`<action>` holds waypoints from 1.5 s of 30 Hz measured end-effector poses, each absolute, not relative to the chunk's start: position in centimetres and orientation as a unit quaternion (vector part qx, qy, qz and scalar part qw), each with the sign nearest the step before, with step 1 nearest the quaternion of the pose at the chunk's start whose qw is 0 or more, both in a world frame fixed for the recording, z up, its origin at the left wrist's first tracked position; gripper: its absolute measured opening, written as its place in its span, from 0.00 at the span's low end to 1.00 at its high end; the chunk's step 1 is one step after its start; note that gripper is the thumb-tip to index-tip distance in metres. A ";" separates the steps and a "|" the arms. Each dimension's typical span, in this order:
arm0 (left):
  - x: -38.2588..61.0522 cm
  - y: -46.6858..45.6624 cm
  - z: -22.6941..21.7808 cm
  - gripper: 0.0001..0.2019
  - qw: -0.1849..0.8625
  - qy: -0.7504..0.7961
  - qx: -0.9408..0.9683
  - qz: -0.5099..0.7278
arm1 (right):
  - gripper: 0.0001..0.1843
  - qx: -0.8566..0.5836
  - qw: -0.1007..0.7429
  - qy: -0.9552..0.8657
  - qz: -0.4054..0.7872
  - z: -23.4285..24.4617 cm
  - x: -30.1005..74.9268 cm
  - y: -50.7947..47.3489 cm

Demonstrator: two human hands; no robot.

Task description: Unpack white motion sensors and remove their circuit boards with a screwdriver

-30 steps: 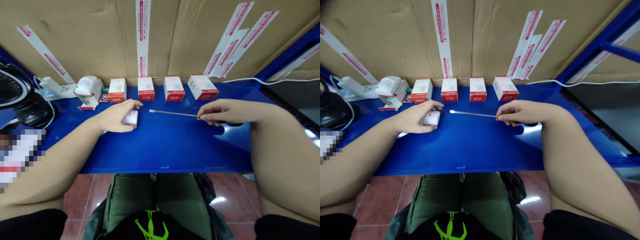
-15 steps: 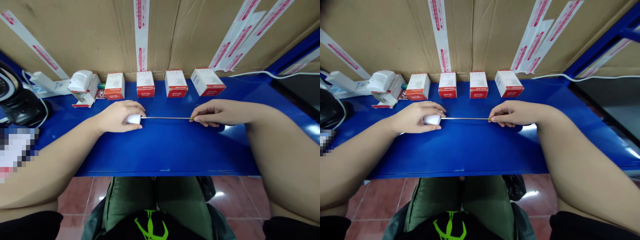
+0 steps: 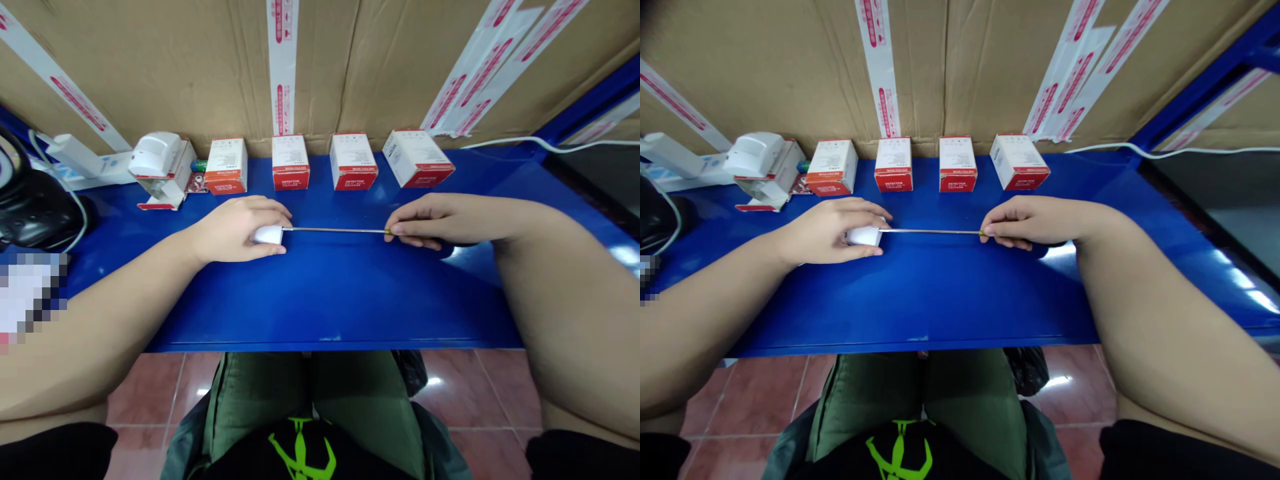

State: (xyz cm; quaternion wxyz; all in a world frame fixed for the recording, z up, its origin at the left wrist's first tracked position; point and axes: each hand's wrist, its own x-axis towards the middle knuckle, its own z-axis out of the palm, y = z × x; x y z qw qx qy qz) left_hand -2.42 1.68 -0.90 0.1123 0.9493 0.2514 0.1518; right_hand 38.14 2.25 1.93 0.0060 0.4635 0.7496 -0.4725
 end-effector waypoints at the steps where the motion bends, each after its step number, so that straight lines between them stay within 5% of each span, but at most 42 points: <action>1: -2.4 1.6 -0.9 0.28 0.115 0.252 0.948 0.155 | 0.32 0.467 0.006 0.748 -0.471 1.9 38.1 2.3; 45: -2.1 1.3 -1.6 0.33 0.082 0.232 0.951 0.185 | 0.29 0.478 0.033 0.696 -0.535 3.3 37.4 1.2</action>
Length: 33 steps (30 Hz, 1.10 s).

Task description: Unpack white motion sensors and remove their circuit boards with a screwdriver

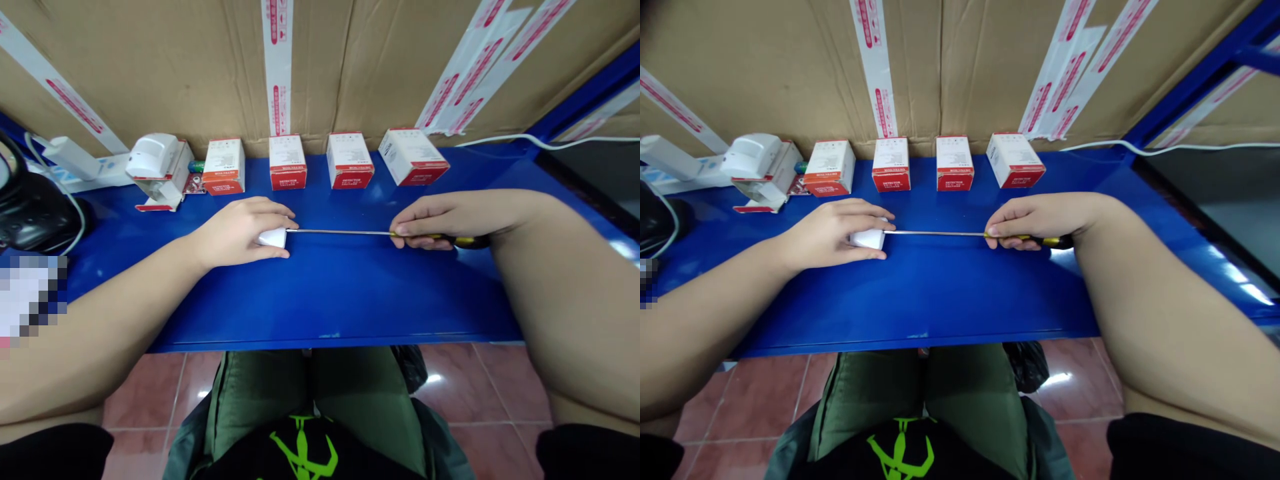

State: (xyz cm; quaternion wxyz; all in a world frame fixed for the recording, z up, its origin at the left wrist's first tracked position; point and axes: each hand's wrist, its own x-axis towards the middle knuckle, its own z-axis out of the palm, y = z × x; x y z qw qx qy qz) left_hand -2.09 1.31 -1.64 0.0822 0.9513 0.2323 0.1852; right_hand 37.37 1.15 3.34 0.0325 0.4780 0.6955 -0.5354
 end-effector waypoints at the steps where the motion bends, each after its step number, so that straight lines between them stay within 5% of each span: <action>1: -2.1 1.3 -1.6 0.34 0.079 0.230 0.952 0.187 | 0.30 0.473 0.034 0.696 -0.540 3.3 37.5 1.2; 13: -1.7 1.2 -1.3 0.37 0.087 0.251 0.948 0.176 | 0.27 0.463 0.012 0.793 -0.395 2.6 38.4 1.9; 24: -1.4 1.0 -1.2 0.30 0.086 0.308 0.935 0.155 | 0.27 0.468 -0.012 0.830 -0.303 2.1 38.5 1.6; 33: -1.6 1.0 -1.3 0.31 0.085 0.297 0.937 0.162 | 0.19 0.479 -0.012 0.838 -0.262 2.0 37.8 1.2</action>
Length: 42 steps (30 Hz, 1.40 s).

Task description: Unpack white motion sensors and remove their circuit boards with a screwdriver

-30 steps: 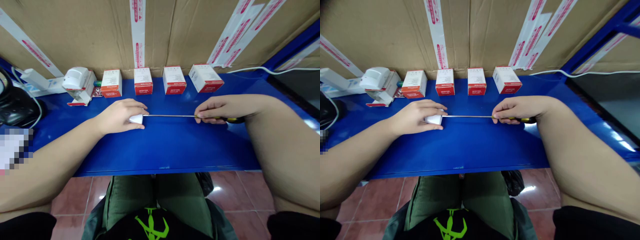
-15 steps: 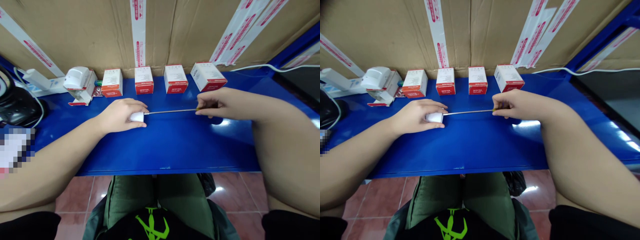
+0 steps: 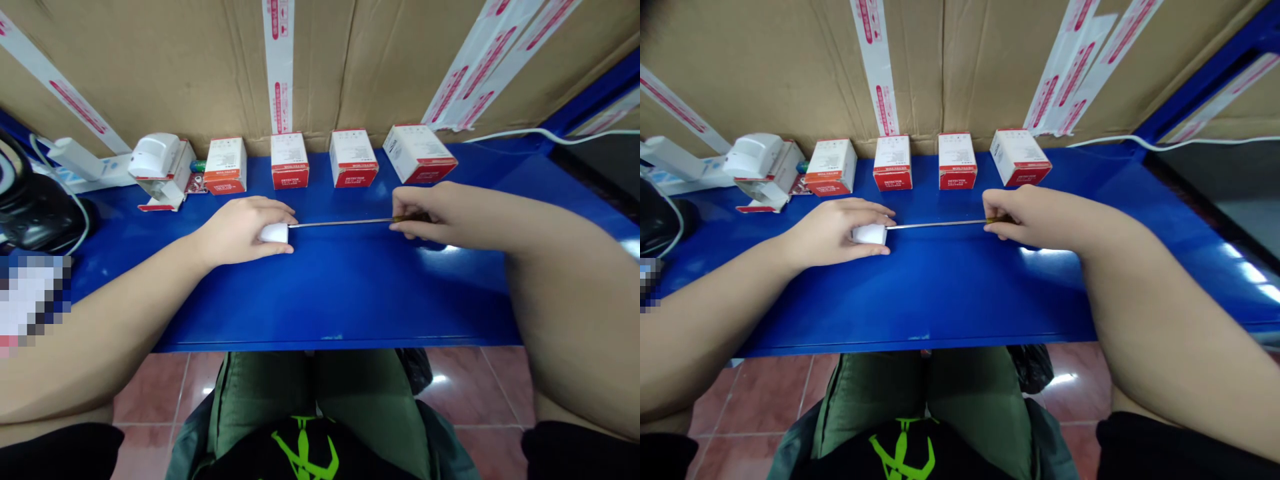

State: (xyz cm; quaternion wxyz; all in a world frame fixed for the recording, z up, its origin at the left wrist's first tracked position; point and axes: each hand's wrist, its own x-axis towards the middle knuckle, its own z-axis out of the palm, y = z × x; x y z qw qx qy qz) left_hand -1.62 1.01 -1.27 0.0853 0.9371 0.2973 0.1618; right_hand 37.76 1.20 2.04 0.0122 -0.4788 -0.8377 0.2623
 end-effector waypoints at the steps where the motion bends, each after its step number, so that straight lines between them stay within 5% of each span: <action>1: -1.6 1.0 -1.3 0.31 0.085 0.298 0.937 0.161 | 0.19 -0.479 0.010 -0.837 0.265 2.1 37.6 1.1; 7: -1.6 1.1 -1.2 0.31 0.084 0.305 0.935 0.158 | 0.26 -0.438 0.001 -0.859 0.263 2.4 37.2 1.1; 17: -1.5 0.9 -1.1 0.27 0.083 0.313 0.936 0.139 | 0.18 -0.459 0.016 -0.854 0.244 2.0 37.0 1.1; 42: -1.1 0.0 0.1 0.19 0.041 0.374 0.921 0.098 | 0.34 -0.456 0.029 -0.838 0.299 2.5 37.3 1.1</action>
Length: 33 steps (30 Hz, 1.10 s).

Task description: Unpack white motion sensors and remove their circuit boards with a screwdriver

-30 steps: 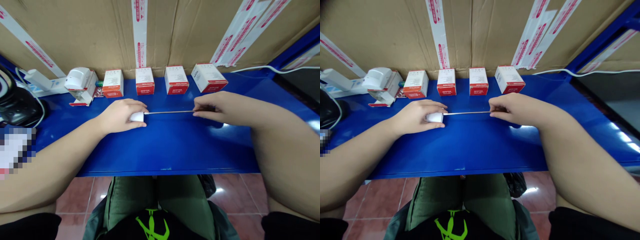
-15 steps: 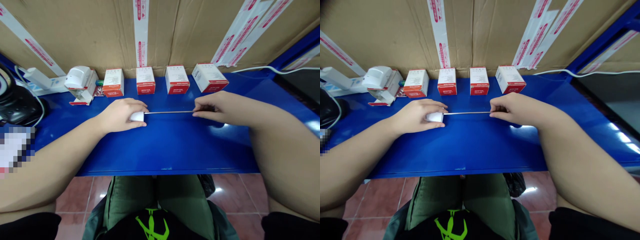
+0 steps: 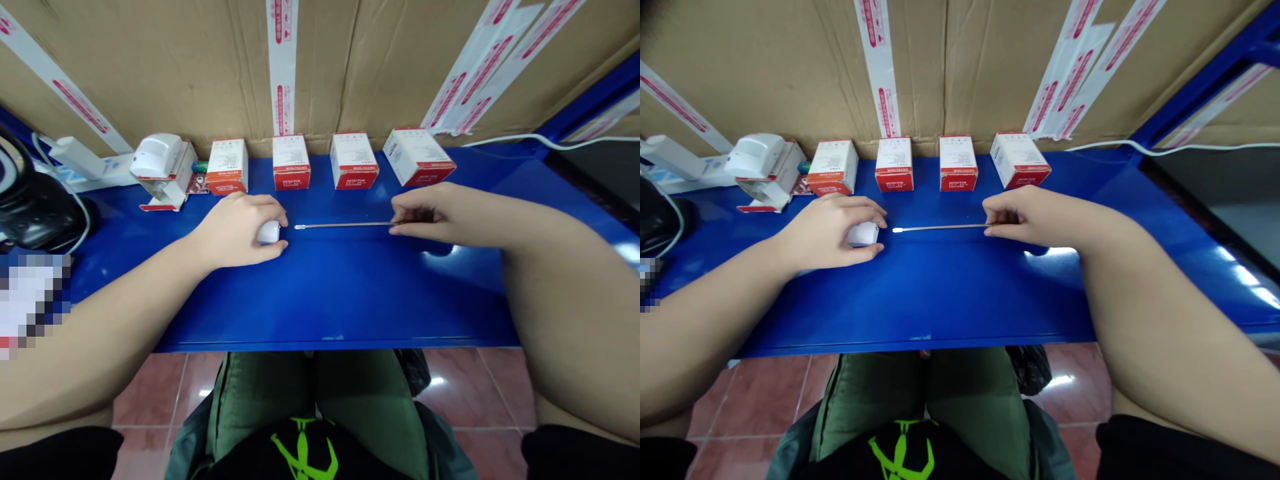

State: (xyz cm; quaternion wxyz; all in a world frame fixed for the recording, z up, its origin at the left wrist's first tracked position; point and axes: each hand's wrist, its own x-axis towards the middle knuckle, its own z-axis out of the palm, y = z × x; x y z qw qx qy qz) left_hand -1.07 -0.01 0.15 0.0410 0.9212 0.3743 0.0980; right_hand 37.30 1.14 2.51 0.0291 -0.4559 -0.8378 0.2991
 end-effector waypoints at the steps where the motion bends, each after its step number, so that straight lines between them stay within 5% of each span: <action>1: -1.0 0.0 0.1 0.19 0.041 0.378 0.919 0.100 | 0.34 -0.456 0.030 -0.837 0.300 2.5 37.3 1.2; 33: -0.8 0.2 -0.9 0.15 0.065 0.352 0.921 0.151 | 0.23 -0.454 0.032 -0.846 0.279 1.6 36.5 1.3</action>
